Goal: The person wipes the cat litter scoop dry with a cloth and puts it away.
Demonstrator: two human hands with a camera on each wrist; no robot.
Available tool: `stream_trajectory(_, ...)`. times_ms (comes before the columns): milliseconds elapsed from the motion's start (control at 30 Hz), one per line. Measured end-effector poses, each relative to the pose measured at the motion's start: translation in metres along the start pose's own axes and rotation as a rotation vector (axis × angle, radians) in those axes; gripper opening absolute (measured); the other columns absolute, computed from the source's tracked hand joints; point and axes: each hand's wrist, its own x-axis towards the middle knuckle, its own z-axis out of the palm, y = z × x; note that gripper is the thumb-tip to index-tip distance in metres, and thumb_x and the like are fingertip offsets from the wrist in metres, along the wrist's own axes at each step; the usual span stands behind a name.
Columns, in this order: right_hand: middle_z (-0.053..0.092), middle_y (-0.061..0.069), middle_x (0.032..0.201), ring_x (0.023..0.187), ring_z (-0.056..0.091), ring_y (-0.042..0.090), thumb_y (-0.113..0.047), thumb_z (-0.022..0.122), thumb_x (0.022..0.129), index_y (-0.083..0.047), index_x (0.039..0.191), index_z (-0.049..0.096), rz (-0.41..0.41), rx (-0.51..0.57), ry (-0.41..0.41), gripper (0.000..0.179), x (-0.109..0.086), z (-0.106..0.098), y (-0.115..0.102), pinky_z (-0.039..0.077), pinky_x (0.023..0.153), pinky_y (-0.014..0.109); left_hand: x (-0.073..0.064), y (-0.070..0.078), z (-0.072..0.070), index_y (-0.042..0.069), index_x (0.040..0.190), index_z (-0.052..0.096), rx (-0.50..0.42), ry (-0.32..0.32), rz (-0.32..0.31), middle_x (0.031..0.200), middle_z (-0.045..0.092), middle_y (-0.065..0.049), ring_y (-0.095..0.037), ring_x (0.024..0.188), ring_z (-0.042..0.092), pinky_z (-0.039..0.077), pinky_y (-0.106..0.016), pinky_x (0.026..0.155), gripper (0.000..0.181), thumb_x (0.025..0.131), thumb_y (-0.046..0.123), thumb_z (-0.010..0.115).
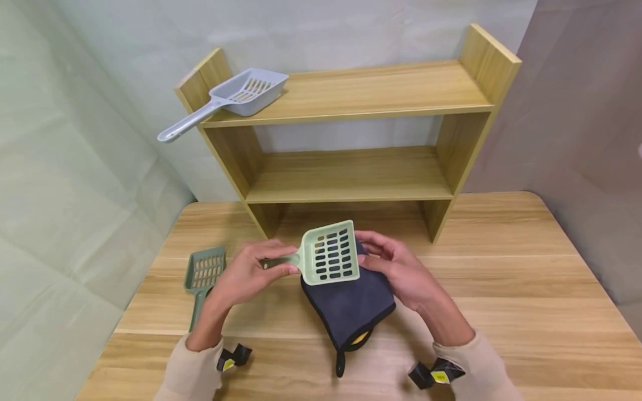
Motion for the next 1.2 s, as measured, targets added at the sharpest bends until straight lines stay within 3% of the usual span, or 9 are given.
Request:
stream_trajectory(167,0.073,-0.001,0.131,0.111,0.075,0.015,0.004,0.056,0.106,-0.019,0.145,0.061,0.008,0.021,-0.018,0.046,-0.002,-0.003,-0.006,0.063,0.088,0.030,-0.002,-0.002,-0.007,0.008,0.128,0.079,0.031,0.001,-0.019,0.115,0.081,-0.004,-0.014,0.096,0.071,0.057,-0.035,0.084,0.039,0.091,0.016,0.087)
stream_trajectory(400,0.074,0.000,0.132,0.105,0.078,0.017,0.009,0.049,0.107,-0.017,0.150,0.060,-0.055,0.079,-0.077,0.052,-0.010,-0.015,-0.018,0.066,0.081,0.034,-0.004,-0.007,-0.015,0.005,0.131,0.077,0.081,0.016,-0.054,0.113,0.081,-0.004,-0.017,0.102,0.074,0.060,-0.035,0.083,0.040,0.092,0.016,0.085)
stream_trajectory(567,0.073,0.000,0.134,0.104,0.079,0.017,0.010,0.045,0.108,-0.015,0.152,0.057,-0.069,0.115,-0.123,0.053,-0.011,-0.018,-0.021,0.066,0.080,0.034,-0.004,-0.009,-0.017,0.005,0.131,0.077,0.078,0.029,-0.060,0.109,0.081,-0.005,-0.012,0.089,0.067,0.054,-0.026,0.074,0.041,0.092,0.015,0.085)
stream_trajectory(733,0.073,0.001,0.135,0.107,0.078,0.018,0.010,0.047,0.107,-0.016,0.150,0.059,-0.043,0.124,-0.111,0.051,-0.009,-0.014,-0.018,0.065,0.083,0.034,-0.003,-0.010,-0.015,0.005,0.128,0.079,0.054,0.062,-0.034,0.104,0.081,-0.007,-0.015,0.074,0.056,0.048,-0.027,0.069,0.039,0.090,0.012,0.087)
stream_trajectory(867,0.073,0.002,0.135,0.108,0.078,0.019,0.010,0.049,0.106,-0.017,0.148,0.060,-0.031,0.116,-0.103,0.051,-0.006,-0.010,-0.013,0.065,0.084,0.034,-0.001,-0.009,-0.009,0.005,0.125,0.080,0.040,0.088,-0.022,0.100,0.080,-0.004,-0.014,0.071,0.052,0.045,-0.026,0.066,0.039,0.088,0.012,0.088)
stream_trajectory(1000,0.073,0.003,0.135,0.108,0.078,0.019,0.009,0.052,0.106,-0.018,0.147,0.060,-0.011,0.109,-0.093,0.050,-0.004,-0.005,-0.008,0.065,0.085,0.033,0.001,-0.009,-0.004,0.006,0.126,0.080,0.017,0.093,-0.025,0.101,0.081,-0.002,-0.011,0.076,0.057,0.046,-0.026,0.067,0.040,0.088,0.015,0.089)
stream_trajectory(1200,0.072,0.002,0.132,0.108,0.077,0.018,0.008,0.057,0.104,-0.018,0.145,0.058,0.023,0.063,-0.055,0.049,-0.002,0.000,-0.005,0.064,0.085,0.031,0.002,-0.006,-0.001,0.007,0.126,0.080,-0.001,0.081,-0.037,0.103,0.081,-0.002,-0.013,0.091,0.069,0.055,-0.035,0.080,0.040,0.088,0.015,0.089)
